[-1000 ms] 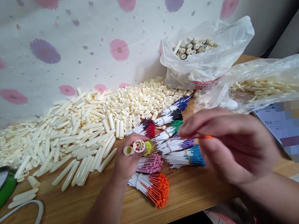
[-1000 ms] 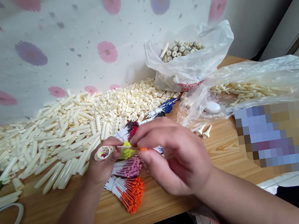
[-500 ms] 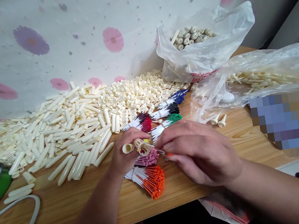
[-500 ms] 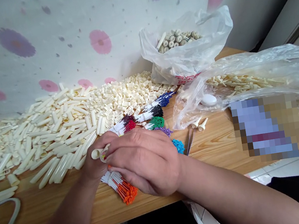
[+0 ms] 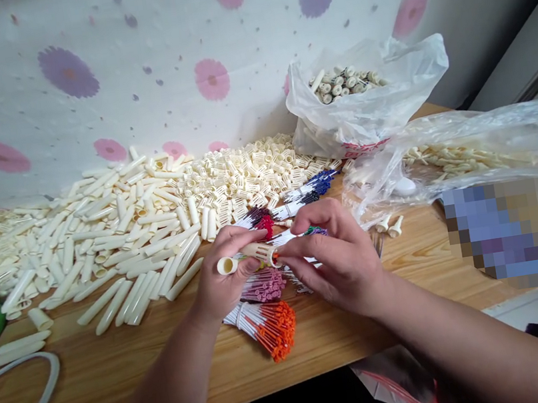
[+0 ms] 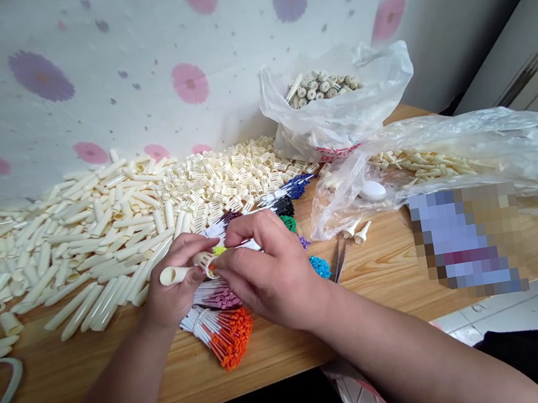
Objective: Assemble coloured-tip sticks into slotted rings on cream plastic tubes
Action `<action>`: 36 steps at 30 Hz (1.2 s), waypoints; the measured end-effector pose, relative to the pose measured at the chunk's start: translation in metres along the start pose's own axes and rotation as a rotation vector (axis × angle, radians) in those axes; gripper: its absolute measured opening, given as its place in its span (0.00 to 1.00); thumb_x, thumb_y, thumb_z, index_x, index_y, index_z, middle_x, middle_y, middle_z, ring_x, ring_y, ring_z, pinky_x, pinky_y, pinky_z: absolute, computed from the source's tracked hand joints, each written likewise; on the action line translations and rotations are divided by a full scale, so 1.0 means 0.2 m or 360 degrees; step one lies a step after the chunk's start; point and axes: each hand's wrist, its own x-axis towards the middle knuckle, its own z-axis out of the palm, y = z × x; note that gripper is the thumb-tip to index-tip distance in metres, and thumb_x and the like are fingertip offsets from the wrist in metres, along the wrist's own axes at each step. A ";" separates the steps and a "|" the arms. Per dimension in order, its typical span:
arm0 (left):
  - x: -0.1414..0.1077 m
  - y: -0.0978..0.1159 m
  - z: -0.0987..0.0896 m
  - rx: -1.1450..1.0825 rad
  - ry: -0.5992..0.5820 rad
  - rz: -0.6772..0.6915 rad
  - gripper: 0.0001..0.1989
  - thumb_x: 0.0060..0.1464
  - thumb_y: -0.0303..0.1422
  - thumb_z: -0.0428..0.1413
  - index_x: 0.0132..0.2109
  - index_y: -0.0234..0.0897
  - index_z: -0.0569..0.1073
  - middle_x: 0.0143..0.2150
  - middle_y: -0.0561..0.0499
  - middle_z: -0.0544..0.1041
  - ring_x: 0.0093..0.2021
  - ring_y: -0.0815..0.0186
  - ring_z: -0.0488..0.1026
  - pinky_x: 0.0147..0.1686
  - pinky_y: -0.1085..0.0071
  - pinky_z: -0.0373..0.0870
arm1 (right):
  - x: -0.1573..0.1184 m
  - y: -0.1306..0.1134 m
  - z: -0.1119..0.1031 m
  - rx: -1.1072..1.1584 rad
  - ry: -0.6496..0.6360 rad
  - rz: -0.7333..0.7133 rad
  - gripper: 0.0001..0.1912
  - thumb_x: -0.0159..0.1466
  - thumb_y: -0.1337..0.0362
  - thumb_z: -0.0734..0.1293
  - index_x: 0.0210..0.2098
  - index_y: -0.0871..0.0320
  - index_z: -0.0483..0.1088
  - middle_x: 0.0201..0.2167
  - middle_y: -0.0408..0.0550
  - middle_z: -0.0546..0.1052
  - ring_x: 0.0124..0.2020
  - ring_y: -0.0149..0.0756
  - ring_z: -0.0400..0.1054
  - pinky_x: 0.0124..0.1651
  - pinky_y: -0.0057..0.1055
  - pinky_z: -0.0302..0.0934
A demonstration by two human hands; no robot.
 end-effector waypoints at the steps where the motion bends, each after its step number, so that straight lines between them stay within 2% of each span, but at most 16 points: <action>1: 0.00 0.00 0.01 0.0018 0.0042 0.0015 0.18 0.58 0.45 0.55 0.50 0.42 0.77 0.41 0.48 0.72 0.41 0.62 0.71 0.41 0.65 0.69 | 0.00 0.00 0.00 0.0001 -0.0007 0.0014 0.04 0.61 0.74 0.68 0.34 0.60 0.71 0.36 0.48 0.66 0.38 0.33 0.64 0.39 0.31 0.63; 5: 0.00 0.01 0.03 0.0102 0.0190 0.0077 0.13 0.56 0.38 0.59 0.47 0.43 0.78 0.40 0.50 0.72 0.41 0.64 0.71 0.41 0.67 0.70 | -0.01 0.01 0.02 0.0006 -0.0039 0.0100 0.04 0.61 0.73 0.67 0.33 0.60 0.71 0.35 0.46 0.65 0.38 0.33 0.63 0.39 0.31 0.62; 9: 0.00 0.02 0.04 0.0172 0.0283 0.0056 0.11 0.54 0.36 0.62 0.44 0.41 0.79 0.38 0.51 0.72 0.40 0.65 0.71 0.41 0.68 0.69 | -0.01 0.02 0.04 0.0062 -0.0015 0.0220 0.05 0.62 0.74 0.66 0.34 0.59 0.71 0.35 0.46 0.65 0.38 0.32 0.63 0.39 0.31 0.61; 20: -0.01 0.02 0.05 0.0348 0.0386 0.0002 0.09 0.53 0.34 0.62 0.43 0.39 0.79 0.37 0.51 0.72 0.39 0.64 0.72 0.40 0.67 0.70 | -0.03 0.01 0.10 0.0330 0.0144 0.0667 0.05 0.62 0.72 0.67 0.31 0.57 0.73 0.33 0.44 0.67 0.37 0.33 0.63 0.41 0.32 0.62; 28: 0.00 0.04 0.04 0.0430 0.0404 -0.0078 0.09 0.54 0.37 0.62 0.42 0.41 0.79 0.37 0.51 0.72 0.40 0.63 0.72 0.42 0.65 0.71 | -0.05 0.06 0.11 0.0667 0.0009 0.0808 0.07 0.63 0.68 0.65 0.33 0.57 0.76 0.33 0.45 0.68 0.38 0.32 0.65 0.42 0.33 0.62; 31: -0.01 0.02 0.04 0.0339 0.0404 -0.0132 0.10 0.54 0.39 0.61 0.41 0.41 0.79 0.37 0.51 0.74 0.40 0.62 0.73 0.42 0.64 0.71 | -0.02 0.11 0.07 0.0717 0.0003 0.0812 0.07 0.63 0.67 0.65 0.34 0.57 0.76 0.33 0.45 0.71 0.40 0.33 0.66 0.45 0.35 0.62; 34: -0.02 -0.02 0.04 0.0124 0.0427 -0.0233 0.11 0.55 0.39 0.61 0.42 0.40 0.78 0.39 0.51 0.77 0.40 0.63 0.74 0.43 0.66 0.70 | 0.04 0.17 -0.06 0.0565 0.0021 0.0743 0.07 0.64 0.65 0.65 0.40 0.58 0.74 0.35 0.46 0.73 0.39 0.32 0.67 0.42 0.32 0.62; 35: -0.02 -0.03 0.05 0.0042 0.0424 -0.0287 0.11 0.55 0.40 0.60 0.43 0.39 0.78 0.39 0.51 0.77 0.40 0.63 0.74 0.43 0.66 0.70 | 0.07 0.19 -0.13 0.0457 -0.0104 0.0710 0.08 0.64 0.64 0.65 0.41 0.59 0.73 0.36 0.47 0.73 0.37 0.31 0.67 0.39 0.30 0.62; 36: -0.03 -0.03 0.05 -0.0043 0.0406 -0.0344 0.12 0.55 0.40 0.60 0.43 0.39 0.78 0.39 0.51 0.78 0.40 0.63 0.74 0.42 0.67 0.70 | 0.09 0.20 -0.19 0.0314 -0.0328 0.0668 0.07 0.64 0.64 0.65 0.40 0.60 0.73 0.34 0.46 0.73 0.34 0.31 0.67 0.37 0.28 0.61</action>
